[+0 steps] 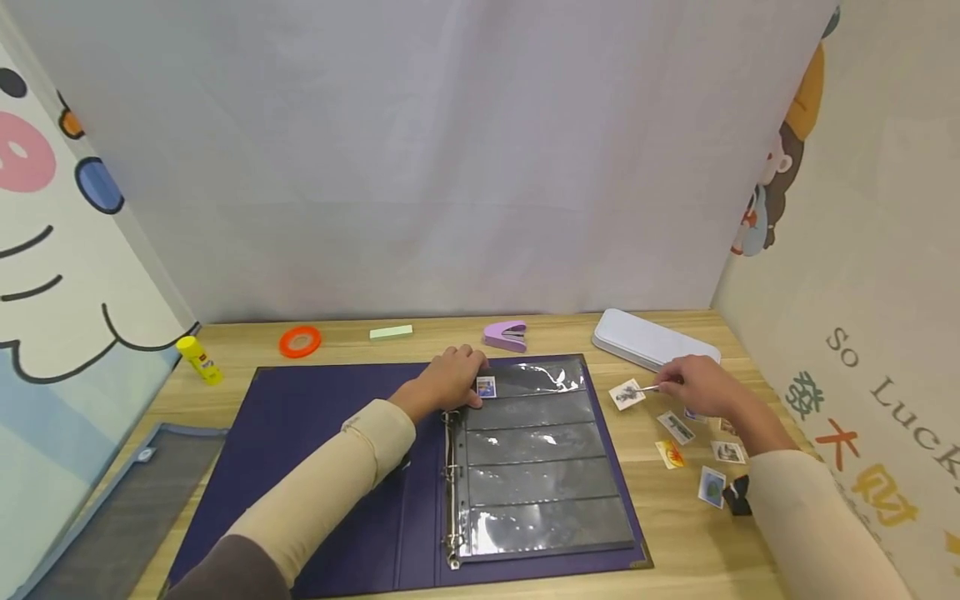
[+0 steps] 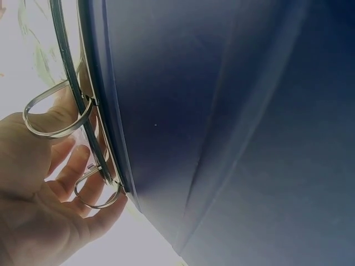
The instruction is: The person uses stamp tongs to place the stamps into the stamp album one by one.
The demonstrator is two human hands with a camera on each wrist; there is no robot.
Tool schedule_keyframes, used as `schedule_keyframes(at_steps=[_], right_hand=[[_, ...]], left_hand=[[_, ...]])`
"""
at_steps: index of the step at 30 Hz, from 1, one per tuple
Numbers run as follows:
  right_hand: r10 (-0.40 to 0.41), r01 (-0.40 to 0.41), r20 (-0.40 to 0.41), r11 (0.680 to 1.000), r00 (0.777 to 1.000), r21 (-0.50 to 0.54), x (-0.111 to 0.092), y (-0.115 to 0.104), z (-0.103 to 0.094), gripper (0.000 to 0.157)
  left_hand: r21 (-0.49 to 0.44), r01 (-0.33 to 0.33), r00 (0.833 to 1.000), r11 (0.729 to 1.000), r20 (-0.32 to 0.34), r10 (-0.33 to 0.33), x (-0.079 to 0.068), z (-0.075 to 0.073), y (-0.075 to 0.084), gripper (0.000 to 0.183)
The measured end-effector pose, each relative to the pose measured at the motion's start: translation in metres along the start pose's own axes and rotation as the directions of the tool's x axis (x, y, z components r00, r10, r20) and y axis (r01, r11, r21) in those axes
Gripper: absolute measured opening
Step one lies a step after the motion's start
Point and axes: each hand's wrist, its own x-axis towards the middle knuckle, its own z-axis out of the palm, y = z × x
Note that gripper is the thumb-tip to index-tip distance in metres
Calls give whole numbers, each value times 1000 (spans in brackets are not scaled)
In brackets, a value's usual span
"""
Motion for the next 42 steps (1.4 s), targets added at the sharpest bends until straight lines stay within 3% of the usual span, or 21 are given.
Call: schedule_keyframes(at_steps=[5,12,19,24,34,42], right_hand=[[-35,32,-60,998,998,-53,35,-16,-9,12],[-67,60,-84,995,994,-82,84,-33,-4,14],[-55,52,-79,998,995,-47,119,-57,9,17],[-93,87,-57,991,994,-104,137,-72,20,16],[-232,248,92,924,969,-290,154,-96,34,15],[-321,341,116,858,940,-385,167,-103,48,11]], left_hand=[[-9,3,1000,1000,-7,-3,0,0,-2,57],[-17,4,1000,1000,-1,-4,-1,0,-1,59],[-21,13,1000,1000,-2,-13,-2,0,-2,60],[-22,13,1000,1000,-6,-13,-2,0,-3,60],[-20,26,1000,999,-5,-26,3,4,-3,60],[0,36,999,999,-2,-36,6,5,-3,59]])
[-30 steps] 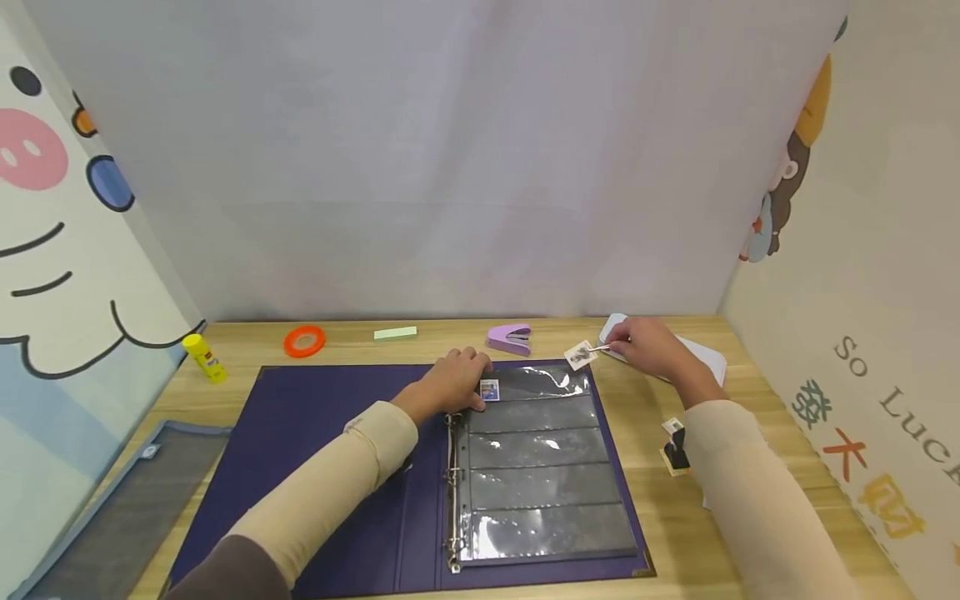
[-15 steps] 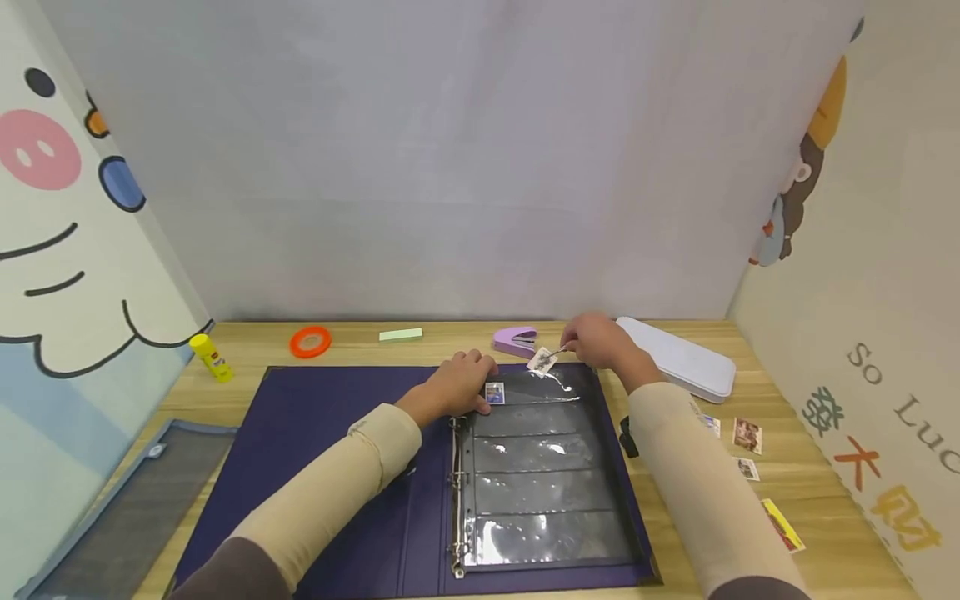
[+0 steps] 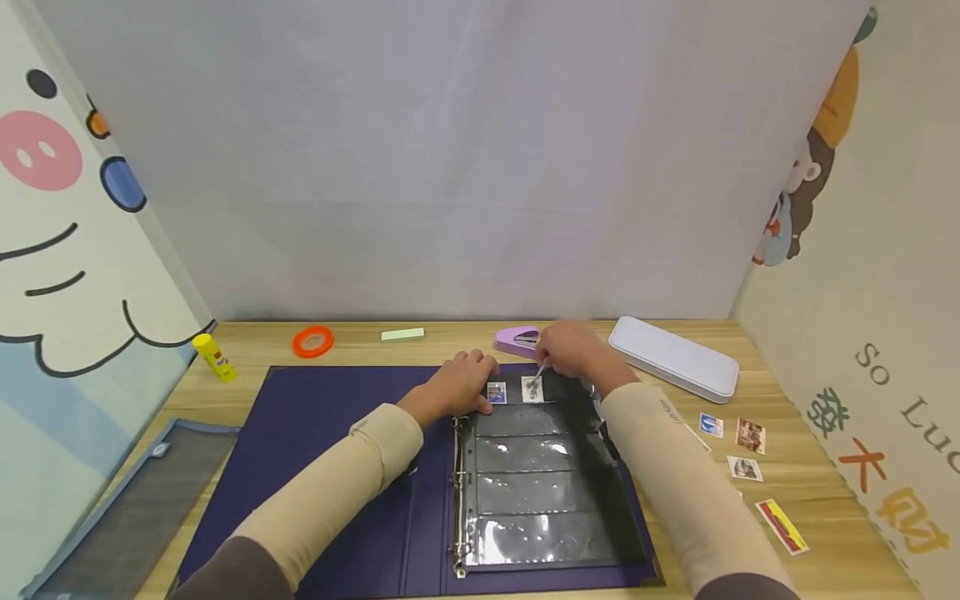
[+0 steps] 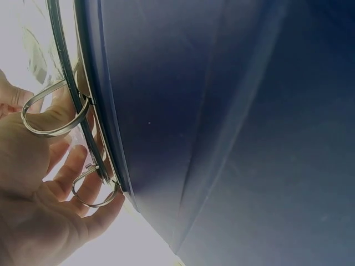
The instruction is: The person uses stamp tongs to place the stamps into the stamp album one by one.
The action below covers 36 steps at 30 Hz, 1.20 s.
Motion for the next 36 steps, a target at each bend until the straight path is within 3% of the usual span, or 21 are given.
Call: schedule_keyframes(at_steps=[6,14,21,27,31,36], right_hand=[[-3,0,39,998,999,67,1,2,2,11],[156,-169,74,959,985,226,-29,18,-9,18],[221,-211,6,923,975,323,-82,39,-14,18],[277,-259,1,897,961,358,-135,43,-15,16],[311,-294,15,880,950,372,-173,46,-9,15],[330,-328,69,850,942,413,-213,44,0,15]], left_hand=[[2,-6,1000,1000,-4,6,1,0,-1,59],[-6,-37,999,999,37,37,-2,-5,-2,65],[3,-59,998,998,22,59,-10,-11,-2,61],[2,-115,993,993,-3,115,-35,-20,4,58],[0,-128,992,992,3,128,-44,-15,8,59],[14,-101,994,995,36,100,-45,-1,8,66]])
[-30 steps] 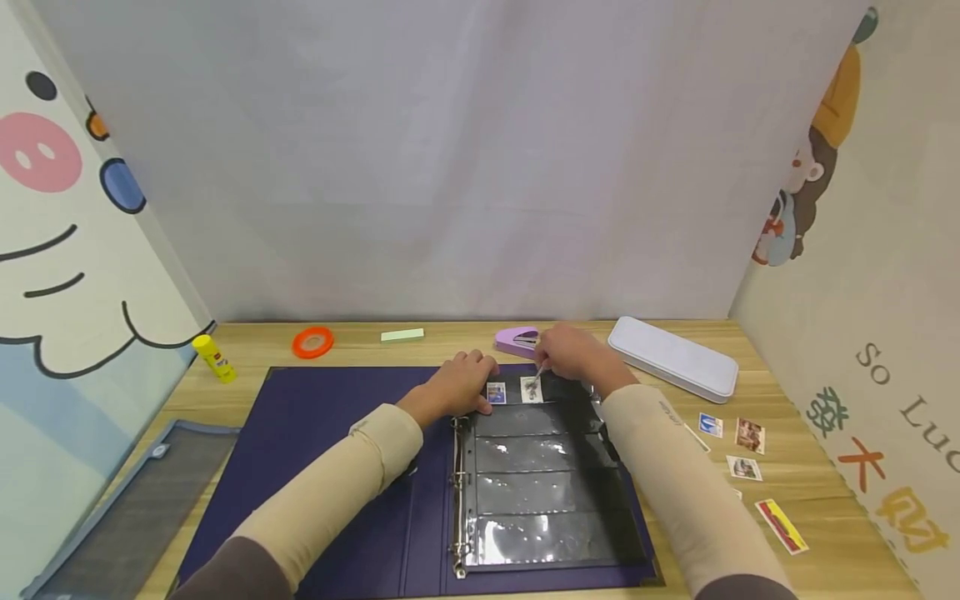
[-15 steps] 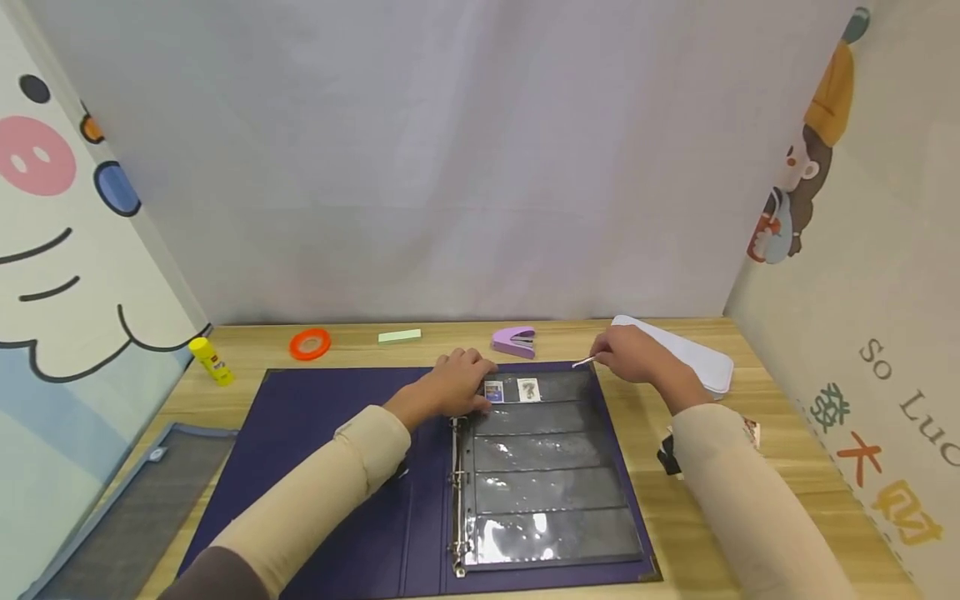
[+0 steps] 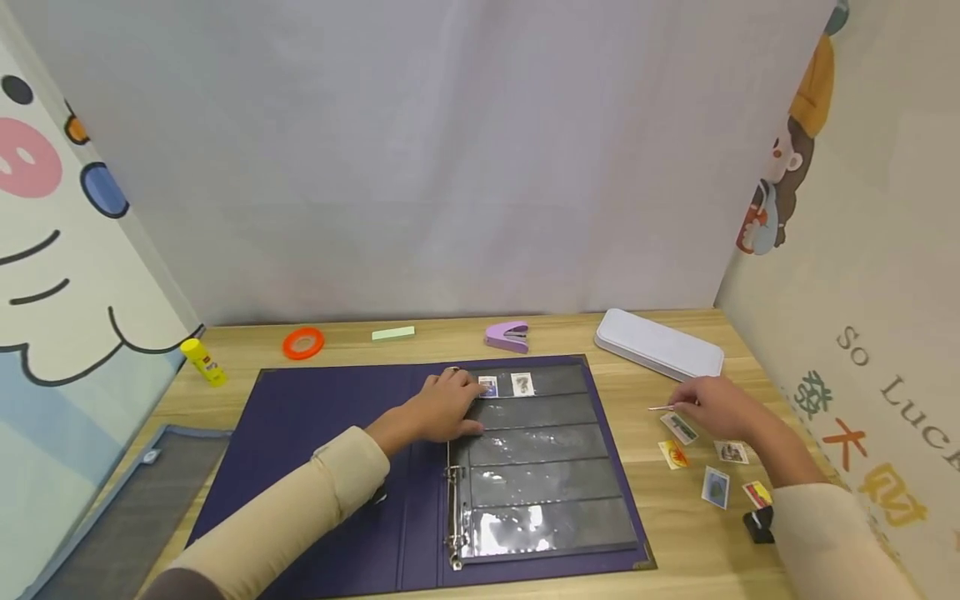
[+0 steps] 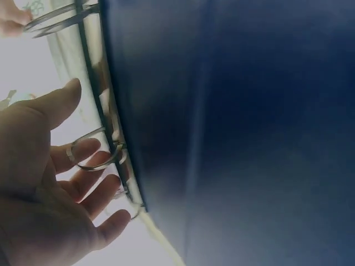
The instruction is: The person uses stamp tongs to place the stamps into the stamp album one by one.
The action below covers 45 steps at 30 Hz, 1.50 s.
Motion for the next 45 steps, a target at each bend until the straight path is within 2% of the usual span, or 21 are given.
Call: schedule_keyframes(at_steps=[4,8,17,24,32,35,40,45], right_hand=[[15,-15,24,1000,1000,20,-21,8,3,14],[59,-60,48,998,997,19,-36,14,5,13],[57,-56,46,998,997,-22,-51,23,9,9],[110,-109,98,994,989,-10,-55,24,13,8],[2,-4,70,1000,998,29,-50,25,21,12],[-23,21,54,999,998,40,-47,24,24,12],[-18,17,37,999,999,43,-43,21,26,12],[22,-24,31,997,999,74,-36,15,21,11]], left_hand=[[-6,13,1000,1000,-2,-13,1,5,-1,68],[-12,17,1000,1000,-20,-17,2,7,0,63],[-29,76,997,997,-3,-76,6,2,9,46],[-67,113,993,991,28,-112,11,0,12,42],[-66,128,991,990,41,-125,16,1,14,53],[-74,124,992,989,44,-121,17,0,14,52],[-105,127,991,986,58,-122,16,0,13,44],[-149,131,990,980,66,-123,14,0,11,44]])
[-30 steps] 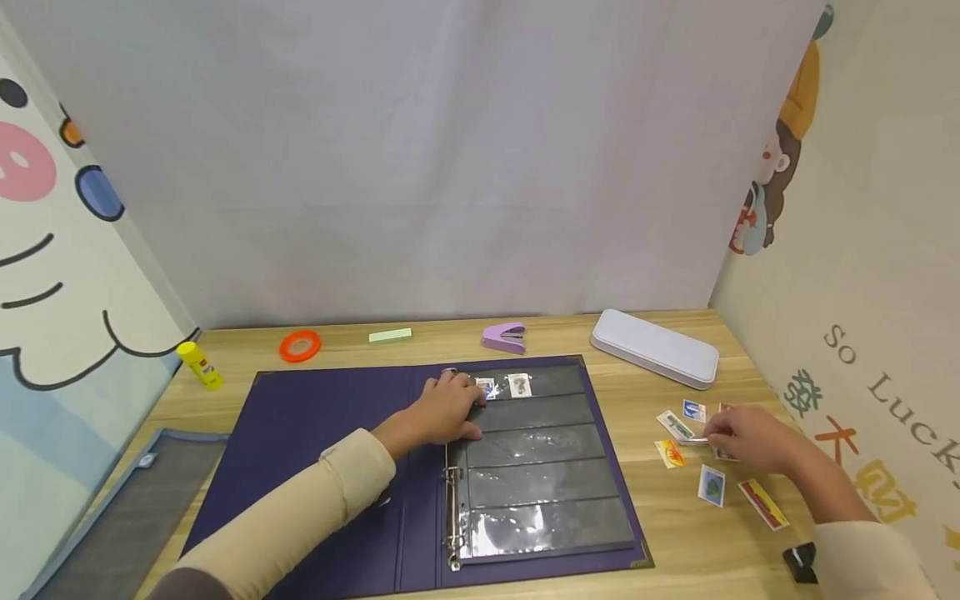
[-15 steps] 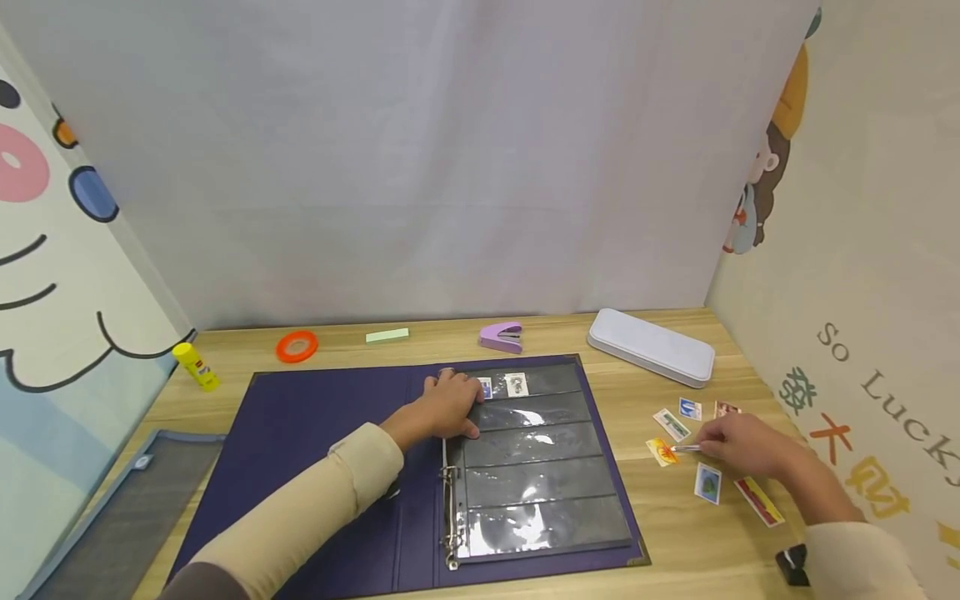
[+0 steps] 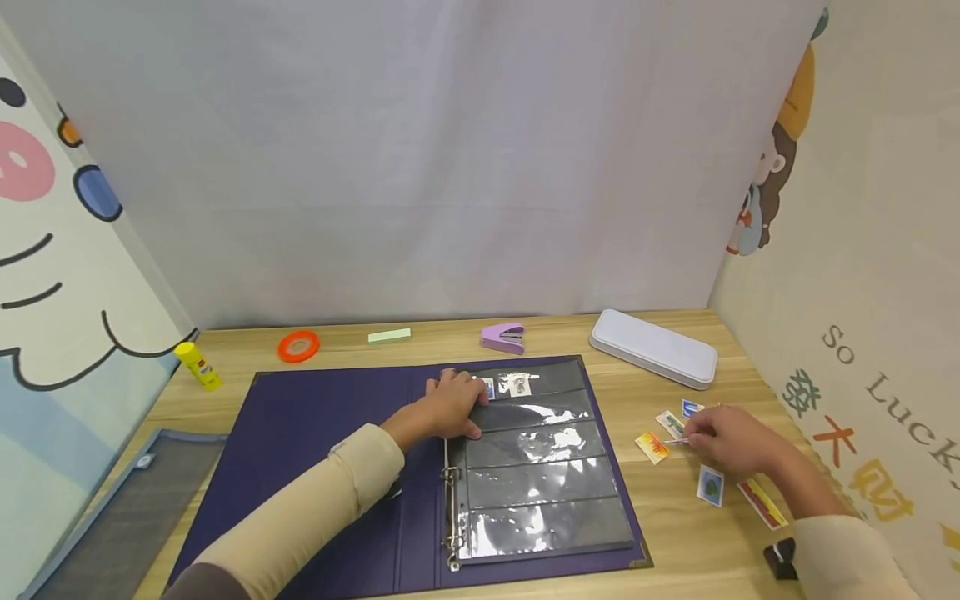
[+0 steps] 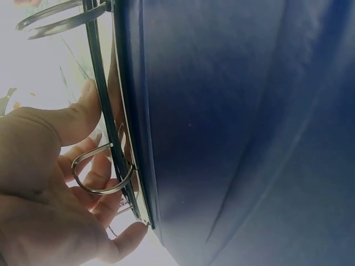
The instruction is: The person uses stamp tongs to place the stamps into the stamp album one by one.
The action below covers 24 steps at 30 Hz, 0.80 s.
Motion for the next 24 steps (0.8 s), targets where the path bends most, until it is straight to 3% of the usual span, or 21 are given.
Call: schedule_keyframes(at_steps=[6,14,24], right_hand=[[-69,71,-49,996,996,44,19,-10,-12,10],[-144,142,-74,989,987,-27,66,-46,-23,9],[-233,231,-35,972,972,-45,138,-76,-5,12]], left_hand=[[-19,2,1000,1000,-1,-2,0,-3,1,49],[-18,-24,1000,1000,-11,24,0,-3,-1,56],[-27,-51,998,998,-23,51,-1,0,-5,51]])
